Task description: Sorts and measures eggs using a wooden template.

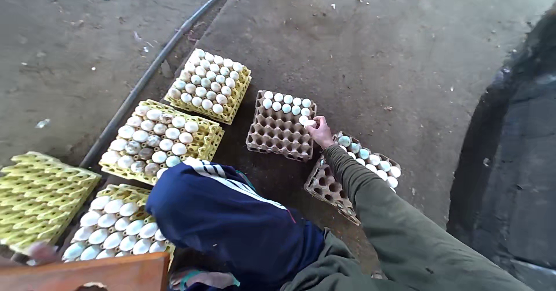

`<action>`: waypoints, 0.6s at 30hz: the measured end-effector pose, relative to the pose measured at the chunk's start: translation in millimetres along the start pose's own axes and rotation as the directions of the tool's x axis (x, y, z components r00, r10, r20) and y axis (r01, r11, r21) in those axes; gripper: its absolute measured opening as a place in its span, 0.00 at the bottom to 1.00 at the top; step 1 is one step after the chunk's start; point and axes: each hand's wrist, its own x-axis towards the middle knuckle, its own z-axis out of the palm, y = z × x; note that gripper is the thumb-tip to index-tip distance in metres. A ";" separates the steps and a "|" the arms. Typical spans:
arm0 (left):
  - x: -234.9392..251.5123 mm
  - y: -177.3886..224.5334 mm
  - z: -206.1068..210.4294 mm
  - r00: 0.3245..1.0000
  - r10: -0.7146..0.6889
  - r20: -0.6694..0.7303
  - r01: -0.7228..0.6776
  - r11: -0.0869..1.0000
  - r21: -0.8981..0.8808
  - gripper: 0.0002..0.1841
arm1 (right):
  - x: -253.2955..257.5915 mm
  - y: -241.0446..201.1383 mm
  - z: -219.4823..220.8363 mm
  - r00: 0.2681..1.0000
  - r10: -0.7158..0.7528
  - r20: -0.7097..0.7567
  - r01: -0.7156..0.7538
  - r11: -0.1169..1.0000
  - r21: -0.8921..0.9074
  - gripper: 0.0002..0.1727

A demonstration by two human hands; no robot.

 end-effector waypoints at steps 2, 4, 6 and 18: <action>-7.4 9.1 28.5 0.997 -0.001 0.078 0.010 0.993 -0.118 0.16 | 21.0 -11.9 14.9 0.996 -0.081 0.040 0.087 0.979 -0.183 0.35; -13.2 17.4 53.1 0.990 0.036 0.134 -0.006 0.975 -0.221 0.17 | 39.5 -21.3 27.2 0.988 -0.121 0.092 0.145 0.934 -0.328 0.33; -14.2 21.5 60.4 0.982 0.098 0.164 -0.063 0.976 -0.209 0.22 | 51.5 -24.1 29.4 0.979 -0.157 0.128 0.200 0.863 -0.464 0.32; -44.5 39.9 90.1 0.940 0.202 -0.274 -0.265 0.940 -0.215 0.46 | 88.4 -4.7 49.5 0.913 -0.246 0.325 0.407 0.585 -0.701 0.34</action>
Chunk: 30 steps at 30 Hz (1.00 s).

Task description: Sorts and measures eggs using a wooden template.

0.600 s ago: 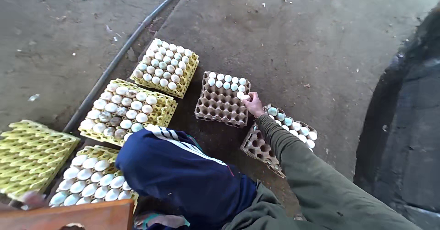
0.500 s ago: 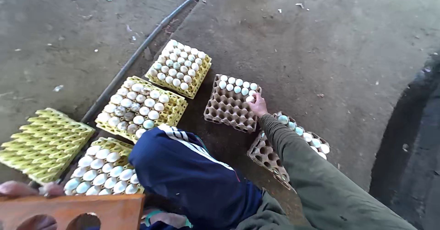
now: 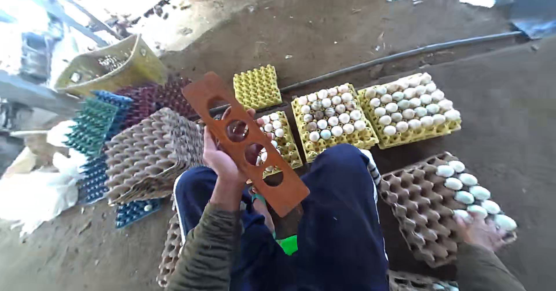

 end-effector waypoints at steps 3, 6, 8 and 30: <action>1.6 19.1 -9.1 0.998 0.059 -0.018 -0.059 0.998 -0.009 0.48 | 10.6 -5.0 -3.2 0.998 0.028 -0.060 -0.026 0.999 0.042 0.36; 12.8 48.6 -12.1 0.976 0.207 -0.068 -0.211 0.976 -0.056 0.48 | 11.4 -47.8 -45.2 0.985 -0.128 -0.113 0.147 0.972 0.185 0.31; 27.6 71.6 -14.5 0.943 0.316 -0.101 -0.324 0.943 -0.077 0.46 | 5.0 -95.0 -83.8 0.955 -0.283 -0.092 0.297 0.912 0.284 0.28; 40.3 144.8 -139.3 0.870 0.307 -0.385 -0.344 0.938 -0.029 0.52 | -121.6 -602.0 119.5 0.550 -0.599 0.581 0.643 0.749 0.163 0.28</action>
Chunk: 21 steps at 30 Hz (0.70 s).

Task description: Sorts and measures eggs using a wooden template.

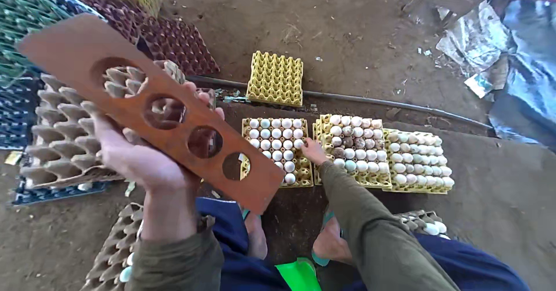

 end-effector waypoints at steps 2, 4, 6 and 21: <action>2.6 4.0 -6.1 1.000 -0.005 -0.005 0.005 1.000 0.025 0.54 | 11.9 -3.8 14.4 0.992 0.074 -0.100 -0.070 0.997 0.041 0.29; 6.1 5.6 -17.5 1.000 -0.008 0.008 0.008 0.999 0.043 0.56 | 17.9 -1.4 19.5 0.982 0.115 -0.150 -0.107 0.993 0.056 0.31; 11.6 7.2 -27.7 0.999 -0.014 0.041 0.012 0.999 0.047 0.57 | 22.3 4.2 20.3 0.979 0.126 -0.157 -0.114 0.990 0.082 0.35; 28.4 -7.8 -41.6 0.999 -0.002 0.046 0.003 1.000 -0.006 0.52 | 65.5 -8.1 -12.0 1.000 -0.009 -0.020 0.004 0.972 -0.235 0.40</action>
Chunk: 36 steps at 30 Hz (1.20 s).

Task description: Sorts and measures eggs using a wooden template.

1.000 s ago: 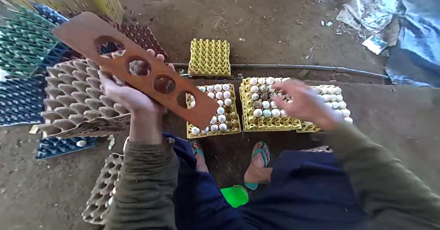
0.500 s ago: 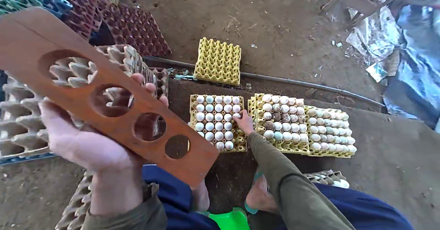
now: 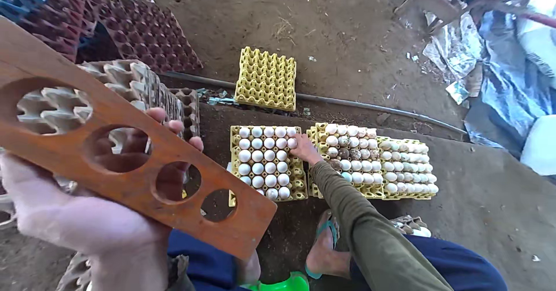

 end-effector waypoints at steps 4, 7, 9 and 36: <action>1.8 0.7 2.7 1.000 -0.002 0.028 0.003 1.000 -0.026 0.51 | 2.9 -7.3 3.8 0.999 -0.045 0.005 0.046 0.991 -0.128 0.36; 3.5 0.4 10.5 0.999 -0.027 -0.028 0.027 1.000 0.003 0.51 | -1.4 -1.6 -6.7 0.991 -0.131 -0.010 0.130 0.991 -0.039 0.34; 4.4 -0.4 16.7 0.998 -0.040 -0.058 0.041 0.999 0.023 0.50 | -4.1 -3.8 -18.6 0.987 -0.150 -0.065 0.156 0.982 0.102 0.34; -26.5 -62.9 85.7 0.972 -0.233 0.014 0.229 0.964 0.135 0.40 | -176.2 -40.7 -118.3 0.928 -0.305 -0.213 0.226 0.007 0.974 0.34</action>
